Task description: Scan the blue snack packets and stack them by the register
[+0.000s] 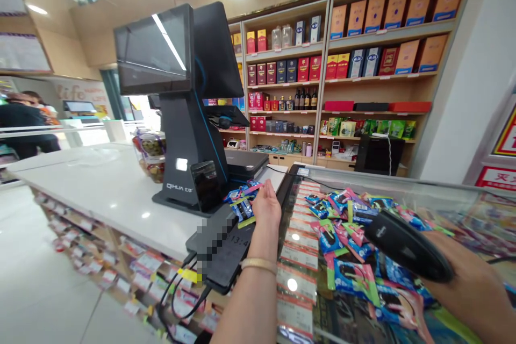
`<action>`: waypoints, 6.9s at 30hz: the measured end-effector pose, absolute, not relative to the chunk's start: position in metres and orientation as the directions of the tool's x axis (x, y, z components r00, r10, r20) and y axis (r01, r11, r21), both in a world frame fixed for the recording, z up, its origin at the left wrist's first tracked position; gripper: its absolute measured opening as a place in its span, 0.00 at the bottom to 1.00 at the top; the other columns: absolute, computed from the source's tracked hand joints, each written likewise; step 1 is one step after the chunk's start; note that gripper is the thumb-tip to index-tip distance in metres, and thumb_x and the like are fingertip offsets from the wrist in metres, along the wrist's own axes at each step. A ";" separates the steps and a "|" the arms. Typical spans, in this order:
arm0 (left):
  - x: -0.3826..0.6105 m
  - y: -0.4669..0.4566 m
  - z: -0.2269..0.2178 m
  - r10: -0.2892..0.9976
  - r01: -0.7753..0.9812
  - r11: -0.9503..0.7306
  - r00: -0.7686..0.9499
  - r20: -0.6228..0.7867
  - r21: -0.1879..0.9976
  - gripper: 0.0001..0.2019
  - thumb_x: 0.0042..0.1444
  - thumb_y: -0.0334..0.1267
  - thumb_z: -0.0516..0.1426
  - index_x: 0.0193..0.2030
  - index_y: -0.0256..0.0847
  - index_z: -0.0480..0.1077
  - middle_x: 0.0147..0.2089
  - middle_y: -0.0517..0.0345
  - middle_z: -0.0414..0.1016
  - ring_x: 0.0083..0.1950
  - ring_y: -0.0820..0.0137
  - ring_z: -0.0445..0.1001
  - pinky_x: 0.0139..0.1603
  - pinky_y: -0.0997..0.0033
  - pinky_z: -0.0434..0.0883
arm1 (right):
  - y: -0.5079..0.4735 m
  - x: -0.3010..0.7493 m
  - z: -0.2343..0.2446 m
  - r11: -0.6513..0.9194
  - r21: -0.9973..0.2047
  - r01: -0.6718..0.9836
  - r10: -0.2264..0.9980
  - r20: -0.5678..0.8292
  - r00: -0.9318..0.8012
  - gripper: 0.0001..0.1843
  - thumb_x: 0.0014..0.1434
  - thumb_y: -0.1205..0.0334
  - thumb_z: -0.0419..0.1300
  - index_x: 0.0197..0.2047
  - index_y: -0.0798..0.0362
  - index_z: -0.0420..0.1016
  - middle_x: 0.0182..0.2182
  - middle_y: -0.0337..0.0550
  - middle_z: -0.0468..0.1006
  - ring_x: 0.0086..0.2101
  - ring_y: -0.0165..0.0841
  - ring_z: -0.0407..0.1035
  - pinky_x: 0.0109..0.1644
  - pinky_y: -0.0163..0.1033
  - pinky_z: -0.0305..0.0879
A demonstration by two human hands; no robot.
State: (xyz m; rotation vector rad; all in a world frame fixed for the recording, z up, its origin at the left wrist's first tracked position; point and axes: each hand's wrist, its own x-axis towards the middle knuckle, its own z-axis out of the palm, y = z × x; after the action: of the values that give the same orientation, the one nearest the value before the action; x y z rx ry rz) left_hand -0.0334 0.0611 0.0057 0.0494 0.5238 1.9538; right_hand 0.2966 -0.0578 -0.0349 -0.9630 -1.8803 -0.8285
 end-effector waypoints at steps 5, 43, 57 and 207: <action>-0.026 0.053 0.003 0.904 -0.856 -0.293 -0.392 -0.168 0.425 0.08 0.63 0.29 0.49 0.36 0.33 0.68 0.42 0.44 0.75 0.43 0.72 0.78 0.40 0.79 0.76 | -0.059 0.294 -0.031 0.450 0.191 0.872 0.284 0.896 -0.342 0.11 0.55 0.62 0.51 0.42 0.51 0.68 0.33 0.45 0.76 0.33 0.39 0.73 0.36 0.41 0.66; 0.029 0.024 -0.012 0.939 -0.770 0.323 0.334 -0.084 0.551 0.07 0.59 0.32 0.56 0.42 0.32 0.73 0.37 0.47 0.75 0.29 0.78 0.73 0.27 0.84 0.71 | -0.054 0.300 -0.024 0.426 0.027 0.904 0.352 0.916 -0.193 0.10 0.52 0.64 0.54 0.38 0.51 0.71 0.32 0.45 0.77 0.32 0.37 0.73 0.34 0.39 0.68; 0.040 0.030 -0.025 0.991 -0.661 -0.136 -0.100 0.094 0.738 0.26 0.34 0.24 0.69 0.40 0.40 0.65 0.34 0.60 0.77 0.33 0.73 0.77 0.37 0.74 0.72 | -0.061 0.285 -0.021 0.538 -0.013 0.843 0.415 0.874 -0.252 0.15 0.48 0.70 0.51 0.39 0.51 0.72 0.33 0.44 0.77 0.33 0.35 0.72 0.37 0.39 0.68; 0.037 0.004 -0.005 0.886 -0.480 0.309 0.459 -0.065 0.821 0.14 0.61 0.40 0.51 0.37 0.32 0.73 0.29 0.49 0.79 0.27 0.67 0.77 0.29 0.69 0.74 | -0.064 0.289 -0.013 0.498 -0.077 0.864 0.527 0.818 -0.230 0.07 0.54 0.63 0.54 0.36 0.51 0.71 0.29 0.43 0.75 0.30 0.34 0.69 0.32 0.36 0.63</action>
State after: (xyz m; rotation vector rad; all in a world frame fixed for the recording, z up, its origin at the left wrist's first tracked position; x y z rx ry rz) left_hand 0.0374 0.0040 -0.0048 0.8296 0.5781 0.9720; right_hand 0.2885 -0.0636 -0.0127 -1.1510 -1.9018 -0.5069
